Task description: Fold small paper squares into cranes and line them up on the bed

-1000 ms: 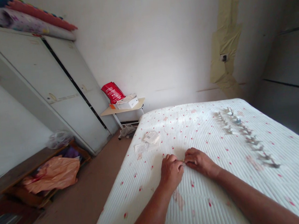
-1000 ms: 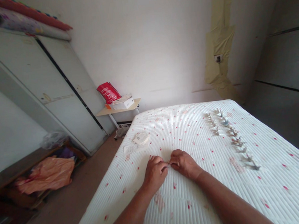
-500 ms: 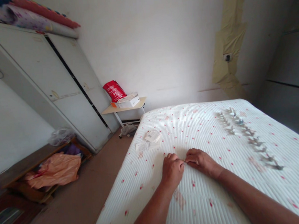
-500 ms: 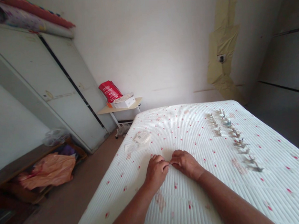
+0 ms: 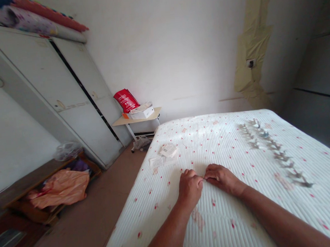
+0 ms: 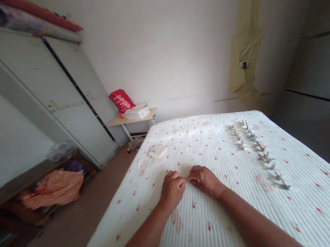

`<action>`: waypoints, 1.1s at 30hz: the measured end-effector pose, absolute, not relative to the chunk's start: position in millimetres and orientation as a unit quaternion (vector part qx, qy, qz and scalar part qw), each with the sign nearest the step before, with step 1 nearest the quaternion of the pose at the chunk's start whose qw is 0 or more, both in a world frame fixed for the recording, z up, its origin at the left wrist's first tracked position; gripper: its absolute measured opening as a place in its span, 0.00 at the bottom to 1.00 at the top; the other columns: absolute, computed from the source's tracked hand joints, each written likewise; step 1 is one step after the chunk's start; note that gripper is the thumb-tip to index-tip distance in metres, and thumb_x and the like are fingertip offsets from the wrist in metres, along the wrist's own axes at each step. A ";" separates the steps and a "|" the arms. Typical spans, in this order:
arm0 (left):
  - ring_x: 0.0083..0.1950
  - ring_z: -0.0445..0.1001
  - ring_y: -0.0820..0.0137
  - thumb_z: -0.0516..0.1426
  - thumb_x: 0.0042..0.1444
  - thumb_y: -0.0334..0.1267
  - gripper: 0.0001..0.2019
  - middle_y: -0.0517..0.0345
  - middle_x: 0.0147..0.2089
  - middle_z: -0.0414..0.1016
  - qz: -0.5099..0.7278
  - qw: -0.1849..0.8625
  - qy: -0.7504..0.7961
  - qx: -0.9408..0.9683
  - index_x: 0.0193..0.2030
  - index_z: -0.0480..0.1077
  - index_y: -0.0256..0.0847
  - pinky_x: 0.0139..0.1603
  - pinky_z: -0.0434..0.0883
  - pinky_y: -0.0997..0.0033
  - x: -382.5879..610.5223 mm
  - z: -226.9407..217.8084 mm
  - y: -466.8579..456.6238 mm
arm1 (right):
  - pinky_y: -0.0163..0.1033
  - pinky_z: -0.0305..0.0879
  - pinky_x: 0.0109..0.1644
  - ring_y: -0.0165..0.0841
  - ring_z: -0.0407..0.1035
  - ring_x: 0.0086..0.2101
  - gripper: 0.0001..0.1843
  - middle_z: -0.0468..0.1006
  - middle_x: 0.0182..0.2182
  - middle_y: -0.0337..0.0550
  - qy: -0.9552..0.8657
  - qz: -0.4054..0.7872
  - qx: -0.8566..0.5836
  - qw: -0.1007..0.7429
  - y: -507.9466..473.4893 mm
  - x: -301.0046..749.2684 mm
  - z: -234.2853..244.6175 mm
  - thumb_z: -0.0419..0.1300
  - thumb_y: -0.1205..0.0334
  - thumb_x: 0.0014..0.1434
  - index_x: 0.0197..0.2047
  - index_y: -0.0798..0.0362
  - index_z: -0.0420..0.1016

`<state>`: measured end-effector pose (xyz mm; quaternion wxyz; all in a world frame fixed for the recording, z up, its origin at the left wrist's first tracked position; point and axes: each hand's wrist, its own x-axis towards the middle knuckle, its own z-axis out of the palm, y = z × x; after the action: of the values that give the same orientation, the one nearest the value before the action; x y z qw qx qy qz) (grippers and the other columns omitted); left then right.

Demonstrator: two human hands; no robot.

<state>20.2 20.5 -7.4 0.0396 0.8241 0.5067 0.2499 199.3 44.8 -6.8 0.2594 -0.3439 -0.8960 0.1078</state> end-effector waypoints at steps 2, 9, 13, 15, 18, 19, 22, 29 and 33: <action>0.38 0.63 0.69 0.54 0.52 0.31 0.08 0.57 0.31 0.68 0.250 0.045 0.505 0.825 0.31 0.75 0.42 0.43 0.60 0.67 20.1 -6.5 20.5 | 0.33 0.61 0.36 0.30 0.66 0.33 0.11 0.72 0.30 0.43 -0.896 0.108 -0.346 0.257 45.5 199.4 -8.1 0.53 0.66 0.59 0.33 0.52 0.76; 0.38 0.63 0.68 0.53 0.52 0.30 0.08 0.56 0.31 0.68 0.243 0.033 0.507 0.827 0.31 0.74 0.42 0.41 0.60 0.67 20.9 -6.8 20.3 | 0.33 0.60 0.36 0.30 0.66 0.32 0.11 0.72 0.30 0.43 -0.895 0.106 -0.356 0.248 46.1 198.6 -8.7 0.52 0.65 0.60 0.33 0.52 0.76; 0.38 0.64 0.68 0.54 0.52 0.30 0.08 0.57 0.31 0.69 0.246 0.028 0.506 0.826 0.30 0.74 0.42 0.42 0.59 0.67 21.0 -8.7 21.0 | 0.33 0.60 0.36 0.30 0.66 0.32 0.12 0.71 0.29 0.43 -0.893 0.101 -0.365 0.245 45.4 197.0 -7.1 0.51 0.65 0.60 0.32 0.53 0.75; 0.38 0.64 0.68 0.54 0.52 0.31 0.07 0.57 0.31 0.69 0.246 0.027 0.505 0.827 0.30 0.74 0.42 0.42 0.59 0.67 20.8 -9.0 21.2 | 0.34 0.60 0.36 0.30 0.66 0.32 0.11 0.71 0.29 0.42 -0.894 0.099 -0.363 0.245 44.6 196.7 -6.2 0.51 0.66 0.60 0.32 0.53 0.75; 0.37 0.63 0.69 0.54 0.52 0.30 0.08 0.57 0.30 0.69 0.243 0.025 0.506 0.827 0.29 0.74 0.41 0.41 0.59 0.68 20.6 -8.7 21.2 | 0.34 0.59 0.37 0.30 0.66 0.33 0.10 0.71 0.30 0.42 -0.894 0.101 -0.358 0.249 42.7 196.8 -4.7 0.52 0.67 0.59 0.33 0.52 0.74; 0.37 0.63 0.69 0.54 0.52 0.30 0.08 0.57 0.30 0.69 0.241 0.024 0.507 0.827 0.28 0.74 0.41 0.40 0.59 0.68 20.6 -8.5 21.1 | 0.34 0.59 0.37 0.30 0.66 0.33 0.09 0.71 0.30 0.42 -0.894 0.102 -0.358 0.250 41.9 196.9 -4.3 0.52 0.67 0.58 0.34 0.52 0.74; 0.37 0.63 0.69 0.54 0.52 0.31 0.08 0.57 0.29 0.68 0.240 0.021 0.509 0.827 0.26 0.73 0.41 0.39 0.58 0.68 20.7 -8.0 20.9 | 0.34 0.59 0.37 0.30 0.66 0.33 0.08 0.71 0.31 0.42 -0.890 0.103 -0.366 0.250 40.4 197.4 -3.6 0.53 0.68 0.57 0.34 0.52 0.74; 0.37 0.63 0.69 0.54 0.53 0.31 0.07 0.57 0.30 0.68 0.243 0.021 0.506 0.827 0.28 0.73 0.42 0.40 0.58 0.68 20.5 -10.5 21.9 | 0.33 0.59 0.36 0.29 0.66 0.32 0.09 0.70 0.30 0.42 -0.892 0.098 -0.362 0.252 42.6 196.9 -6.8 0.52 0.66 0.59 0.32 0.52 0.74; 0.37 0.63 0.69 0.53 0.53 0.31 0.08 0.57 0.30 0.69 0.240 0.027 0.508 0.827 0.28 0.73 0.41 0.40 0.58 0.68 20.3 -8.4 21.4 | 0.33 0.59 0.36 0.29 0.66 0.32 0.10 0.71 0.30 0.42 -0.892 0.103 -0.361 0.253 43.1 196.3 -6.3 0.52 0.66 0.59 0.32 0.52 0.74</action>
<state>20.3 21.4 -8.4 0.0268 0.8267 0.5083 0.2398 196.3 43.1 -6.3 0.2534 -0.3609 -0.8916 0.1030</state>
